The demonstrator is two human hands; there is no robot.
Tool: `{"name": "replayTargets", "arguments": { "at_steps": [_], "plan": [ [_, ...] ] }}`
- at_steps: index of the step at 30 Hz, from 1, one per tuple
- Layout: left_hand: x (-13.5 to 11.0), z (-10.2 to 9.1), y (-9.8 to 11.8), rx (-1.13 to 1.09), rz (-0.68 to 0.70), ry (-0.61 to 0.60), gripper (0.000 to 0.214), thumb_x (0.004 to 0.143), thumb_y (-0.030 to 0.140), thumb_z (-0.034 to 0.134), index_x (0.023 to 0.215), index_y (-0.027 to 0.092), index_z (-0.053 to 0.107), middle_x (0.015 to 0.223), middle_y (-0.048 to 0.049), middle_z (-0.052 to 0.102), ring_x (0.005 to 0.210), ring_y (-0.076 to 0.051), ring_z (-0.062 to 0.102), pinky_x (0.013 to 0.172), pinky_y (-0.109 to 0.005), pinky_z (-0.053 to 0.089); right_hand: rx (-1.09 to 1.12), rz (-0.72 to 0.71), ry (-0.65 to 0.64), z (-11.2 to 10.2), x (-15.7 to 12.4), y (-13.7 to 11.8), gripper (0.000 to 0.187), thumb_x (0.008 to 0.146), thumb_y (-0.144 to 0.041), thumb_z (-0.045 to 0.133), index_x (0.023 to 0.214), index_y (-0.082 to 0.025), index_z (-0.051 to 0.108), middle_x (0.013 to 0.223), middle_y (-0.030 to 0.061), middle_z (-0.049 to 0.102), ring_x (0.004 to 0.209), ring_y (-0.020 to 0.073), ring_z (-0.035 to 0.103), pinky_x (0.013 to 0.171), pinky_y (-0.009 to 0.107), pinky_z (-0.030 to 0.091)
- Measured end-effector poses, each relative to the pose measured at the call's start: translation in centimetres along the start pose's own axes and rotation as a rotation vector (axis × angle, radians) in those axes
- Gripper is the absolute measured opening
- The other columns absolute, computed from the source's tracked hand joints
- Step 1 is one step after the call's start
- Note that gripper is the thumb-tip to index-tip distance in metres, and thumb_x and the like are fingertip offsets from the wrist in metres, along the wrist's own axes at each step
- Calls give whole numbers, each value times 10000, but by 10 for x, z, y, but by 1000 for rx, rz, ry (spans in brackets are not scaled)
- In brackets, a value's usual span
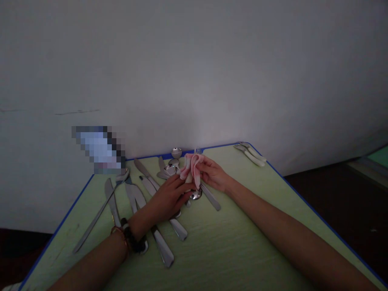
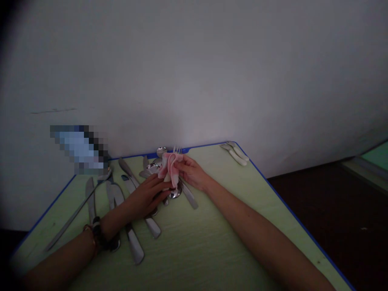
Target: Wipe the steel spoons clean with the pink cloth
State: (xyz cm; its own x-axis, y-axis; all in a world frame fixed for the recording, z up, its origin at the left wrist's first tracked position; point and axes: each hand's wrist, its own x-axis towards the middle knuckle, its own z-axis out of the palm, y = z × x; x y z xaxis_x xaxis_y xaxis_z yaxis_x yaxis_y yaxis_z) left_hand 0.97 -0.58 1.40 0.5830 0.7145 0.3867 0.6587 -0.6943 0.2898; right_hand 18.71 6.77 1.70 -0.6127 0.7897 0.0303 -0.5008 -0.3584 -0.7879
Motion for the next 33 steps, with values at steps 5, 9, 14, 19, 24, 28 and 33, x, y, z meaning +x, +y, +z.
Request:
{"name": "replayTargets", "arguments": {
  "at_steps": [5,9,14,19,24,28,33],
  "plan": [
    [-1,1,-2,-2,-12,-23,238,920,279,459,1090,229,618,1056,-81,626,1064,-238,499,933,-403,434,-74,-33,41,2,0,0,364,644,-251,776,964,-179,617,795,16,697,700,137,627,725,292,511],
    [-1,1,-3,-21,-20,-39,230,923,285,454,1057,223,631,1060,-83,628,1037,-233,505,929,-399,438,-133,-80,128,0,0,2,342,605,-231,799,897,-161,637,765,5,695,666,122,619,665,255,494],
    [0,-2,-2,-89,-21,-55,238,928,270,447,1087,205,612,1047,-85,631,1017,-219,514,920,-378,438,-153,-64,154,-1,0,2,331,606,-253,798,888,-148,659,782,19,703,676,126,618,667,260,482],
    [1,-6,0,-166,-23,-38,236,933,244,432,1090,197,602,1057,-81,633,1018,-204,517,907,-347,439,-143,-88,125,-5,2,1,262,590,-251,807,800,-149,689,722,-12,685,618,89,582,644,225,461],
    [1,-9,2,-177,-44,-33,224,918,253,462,1073,218,620,1044,-67,657,997,-202,551,880,-341,456,-186,-68,80,-8,2,-1,245,618,-252,793,815,-143,697,736,-10,686,627,84,585,643,211,461],
    [1,-9,4,-198,-70,11,251,911,261,475,1120,203,602,999,-73,667,963,-198,572,860,-333,465,-89,-19,72,-8,2,-2,285,593,-249,811,831,-153,686,750,-11,694,643,89,608,664,207,487],
    [0,-8,4,-204,-87,154,225,915,249,456,1066,191,612,928,-69,660,870,-182,591,794,-312,475,-16,-11,49,-13,5,-1,184,728,-292,720,823,-157,640,691,4,686,606,113,620,651,237,514]
  ]
}}
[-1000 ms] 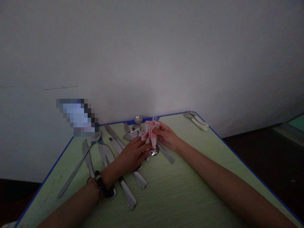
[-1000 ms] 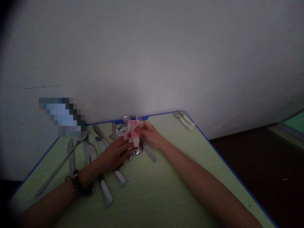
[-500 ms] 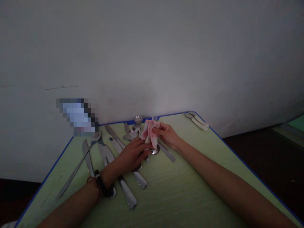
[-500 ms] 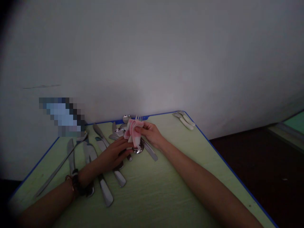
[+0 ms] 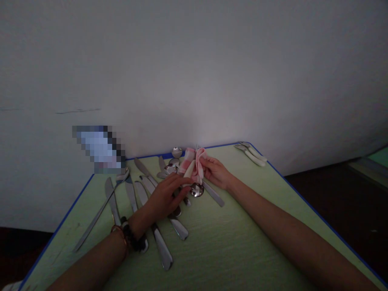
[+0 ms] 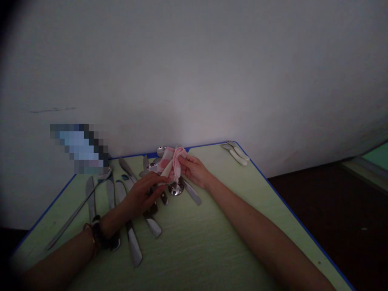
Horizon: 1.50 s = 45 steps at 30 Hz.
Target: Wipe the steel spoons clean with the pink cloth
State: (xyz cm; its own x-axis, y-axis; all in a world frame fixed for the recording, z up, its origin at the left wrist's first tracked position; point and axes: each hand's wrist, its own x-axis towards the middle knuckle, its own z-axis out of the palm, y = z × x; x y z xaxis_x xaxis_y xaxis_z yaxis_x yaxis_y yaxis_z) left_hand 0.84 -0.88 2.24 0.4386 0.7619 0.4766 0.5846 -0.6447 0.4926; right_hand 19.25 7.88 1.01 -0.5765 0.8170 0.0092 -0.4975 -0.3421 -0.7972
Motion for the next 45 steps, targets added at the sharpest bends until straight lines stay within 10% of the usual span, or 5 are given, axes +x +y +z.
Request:
{"name": "replayTargets", "arguments": {
  "at_steps": [12,24,36,45],
  "plan": [
    [-3,7,-5,-36,-214,211,242,838,305,578,1038,190,504,917,-28,640,722,-135,614,667,-276,512,34,46,-43,1,-3,-2,197,705,-242,738,843,-140,641,764,16,702,676,108,646,709,232,523],
    [-2,5,-5,87,-197,71,132,819,301,568,755,193,526,668,37,573,584,-108,533,561,-216,435,11,68,-72,1,-5,-5,296,687,-175,722,973,-166,646,746,-13,678,667,100,623,724,244,510],
    [-1,1,-5,119,-162,-26,263,926,344,414,996,164,592,854,-67,628,796,-187,585,732,-311,473,22,74,-95,3,-7,-6,479,662,-109,722,1119,-198,611,826,-18,696,743,102,640,751,220,513],
    [1,2,-5,162,-206,-137,300,940,352,342,810,170,542,742,-44,554,737,-194,527,687,-315,433,48,57,-59,0,-4,-3,327,699,-215,730,1004,-169,620,810,1,695,740,112,642,770,249,516]
  ]
}}
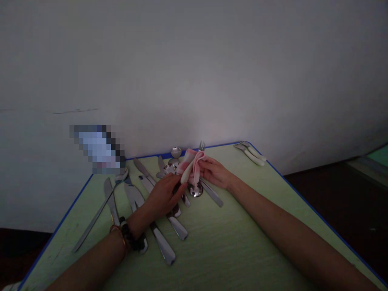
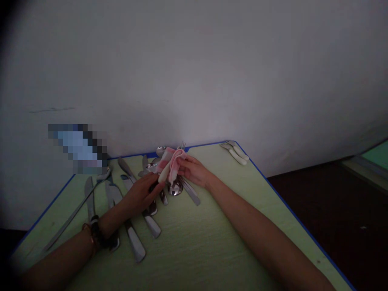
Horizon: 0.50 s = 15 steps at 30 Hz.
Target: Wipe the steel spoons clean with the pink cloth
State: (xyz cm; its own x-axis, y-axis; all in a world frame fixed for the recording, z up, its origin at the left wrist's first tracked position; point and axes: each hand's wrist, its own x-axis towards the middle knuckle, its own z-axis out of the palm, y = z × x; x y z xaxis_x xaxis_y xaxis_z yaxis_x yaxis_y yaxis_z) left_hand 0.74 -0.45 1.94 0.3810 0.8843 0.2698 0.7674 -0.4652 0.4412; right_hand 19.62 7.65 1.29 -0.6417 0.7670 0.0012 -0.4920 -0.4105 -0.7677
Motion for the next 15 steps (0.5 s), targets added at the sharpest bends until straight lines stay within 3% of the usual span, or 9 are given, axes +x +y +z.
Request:
{"name": "replayTargets", "arguments": {
  "at_steps": [4,9,12,15],
  "plan": [
    [0,0,-1,10,-5,-17,319,938,365,340,740,178,507,700,-33,526,700,-183,509,659,-302,420,7,-16,22,-4,2,2,200,734,-245,699,898,-171,611,777,5,693,711,117,636,733,253,523],
    [-1,-1,1,44,25,-33,293,941,357,334,866,164,540,751,-50,575,706,-187,530,665,-309,430,-6,1,-8,-1,0,-2,381,677,-131,697,1040,-188,598,839,-3,691,767,128,641,797,272,512],
    [-2,0,3,66,72,-70,286,946,352,340,995,154,541,892,-90,624,805,-210,560,746,-339,448,-20,18,-34,-1,0,-3,400,681,-141,697,1066,-183,599,865,12,697,777,134,644,796,275,514],
    [-2,1,2,109,105,-98,290,947,352,343,994,154,550,933,-104,629,855,-230,561,788,-364,453,-27,37,-52,-1,-1,-3,432,676,-171,722,1089,-188,600,897,19,706,798,144,654,799,282,519]
  ]
}}
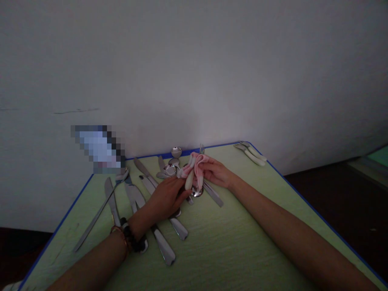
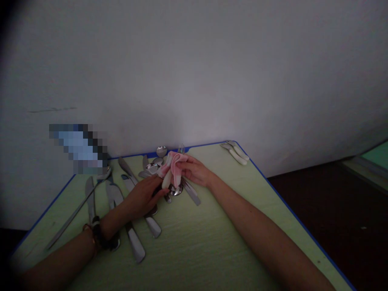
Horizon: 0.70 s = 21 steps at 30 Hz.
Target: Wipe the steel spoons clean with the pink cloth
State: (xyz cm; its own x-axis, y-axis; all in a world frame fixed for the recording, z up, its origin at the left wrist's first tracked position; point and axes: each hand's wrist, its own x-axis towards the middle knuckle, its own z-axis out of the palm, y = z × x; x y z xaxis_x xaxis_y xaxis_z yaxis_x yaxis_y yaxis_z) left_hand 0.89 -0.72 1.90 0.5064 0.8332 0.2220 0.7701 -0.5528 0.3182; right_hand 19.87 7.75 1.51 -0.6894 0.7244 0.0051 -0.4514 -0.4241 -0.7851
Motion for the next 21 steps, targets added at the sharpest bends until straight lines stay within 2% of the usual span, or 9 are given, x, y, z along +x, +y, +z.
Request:
{"name": "replayTargets", "arguments": {
  "at_steps": [6,12,15,21],
  "plan": [
    [0,0,-1,-1,48,27,256,927,345,391,955,157,562,905,-95,622,868,-226,555,792,-353,453,-22,7,6,3,-1,0,462,638,-187,772,1073,-191,618,916,17,713,833,147,665,803,271,522],
    [1,-1,-1,-37,-78,49,219,894,302,384,815,167,538,723,-46,567,689,-187,527,644,-302,429,-54,-16,28,1,0,2,362,643,-140,764,979,-171,631,849,-6,704,778,108,653,783,223,507],
    [2,-2,0,-40,-102,40,257,917,315,342,813,168,525,721,-44,573,676,-183,529,640,-301,413,-56,-24,4,-1,1,3,279,651,-145,759,899,-157,632,833,-2,699,758,104,646,764,219,506],
    [3,0,-1,3,-92,26,318,935,372,329,771,176,518,698,-42,574,660,-183,531,640,-298,396,-43,-27,41,0,0,2,324,652,-140,757,942,-164,614,810,-15,686,740,100,635,753,222,498]
  ]
}}
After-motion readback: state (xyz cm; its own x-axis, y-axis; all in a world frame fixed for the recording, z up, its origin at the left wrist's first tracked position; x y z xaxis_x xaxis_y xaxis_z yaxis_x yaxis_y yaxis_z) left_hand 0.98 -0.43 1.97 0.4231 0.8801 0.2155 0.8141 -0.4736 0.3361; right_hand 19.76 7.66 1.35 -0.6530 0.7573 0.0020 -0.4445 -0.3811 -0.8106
